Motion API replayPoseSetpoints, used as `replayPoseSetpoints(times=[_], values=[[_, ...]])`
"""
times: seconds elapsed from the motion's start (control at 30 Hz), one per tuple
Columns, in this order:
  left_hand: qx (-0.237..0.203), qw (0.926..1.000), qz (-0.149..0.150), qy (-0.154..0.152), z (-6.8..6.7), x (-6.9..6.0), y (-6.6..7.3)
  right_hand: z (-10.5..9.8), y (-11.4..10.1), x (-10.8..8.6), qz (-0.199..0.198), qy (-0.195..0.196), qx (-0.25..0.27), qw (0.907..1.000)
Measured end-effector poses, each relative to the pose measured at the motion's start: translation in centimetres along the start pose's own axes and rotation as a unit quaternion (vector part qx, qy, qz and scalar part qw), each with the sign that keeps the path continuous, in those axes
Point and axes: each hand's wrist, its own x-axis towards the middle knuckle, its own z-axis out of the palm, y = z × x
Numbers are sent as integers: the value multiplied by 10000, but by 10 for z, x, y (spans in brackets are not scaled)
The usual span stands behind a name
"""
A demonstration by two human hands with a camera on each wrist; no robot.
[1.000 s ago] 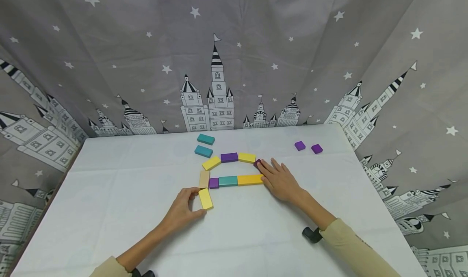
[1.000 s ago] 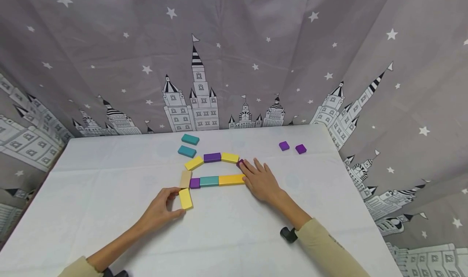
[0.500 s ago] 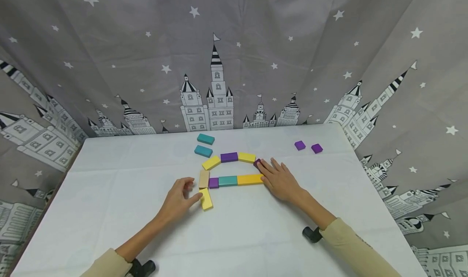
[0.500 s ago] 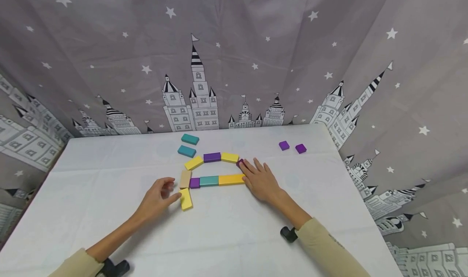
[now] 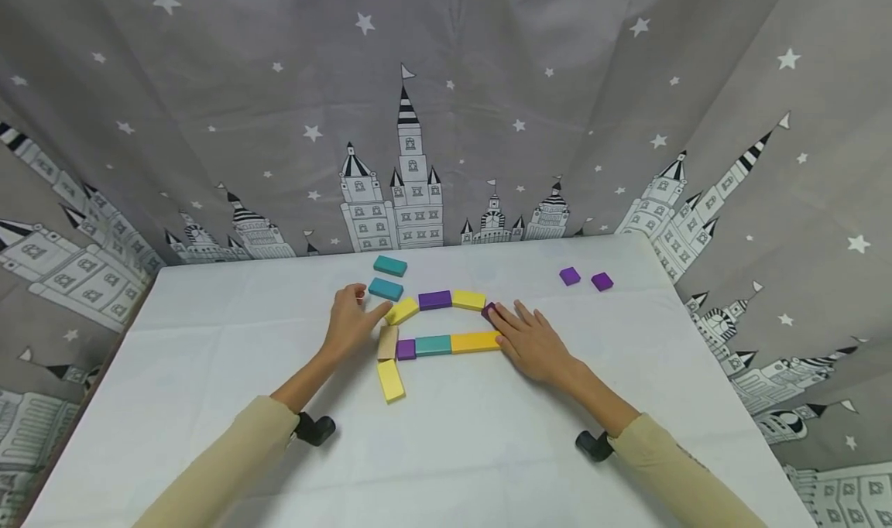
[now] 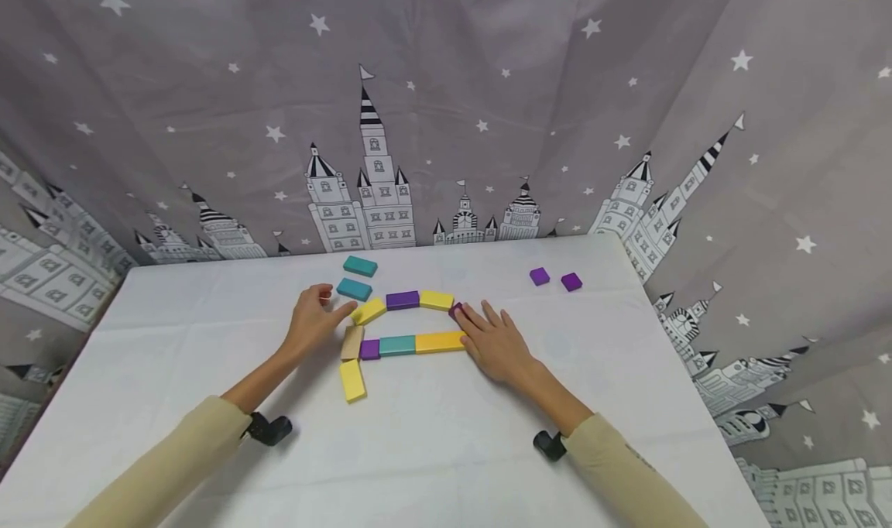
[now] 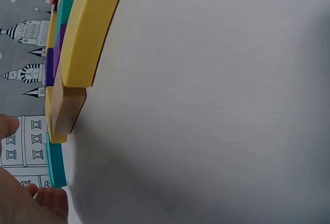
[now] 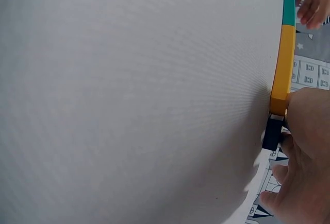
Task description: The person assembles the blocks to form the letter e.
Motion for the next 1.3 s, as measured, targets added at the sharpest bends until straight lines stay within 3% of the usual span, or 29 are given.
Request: replayPoseSetpoints(times=[0.13,0.27,0.73,1.07,1.3], values=[[96,9992,-373,-124,6,13,1,1,0,1,-33,-1,-2,10000],[208,9982,-540,-131,10,22,2,2,1,1,-39,-11,-64,10000],[649,9970,-414,-32,17,37,8,2,1,0,-47,45,3,10000],[797,9959,-408,-87,14,37,5,2,2,1,-28,32,-18,10000],[709,9974,-141,20,9,31,1,2,2,1,7,22,-4,10000]])
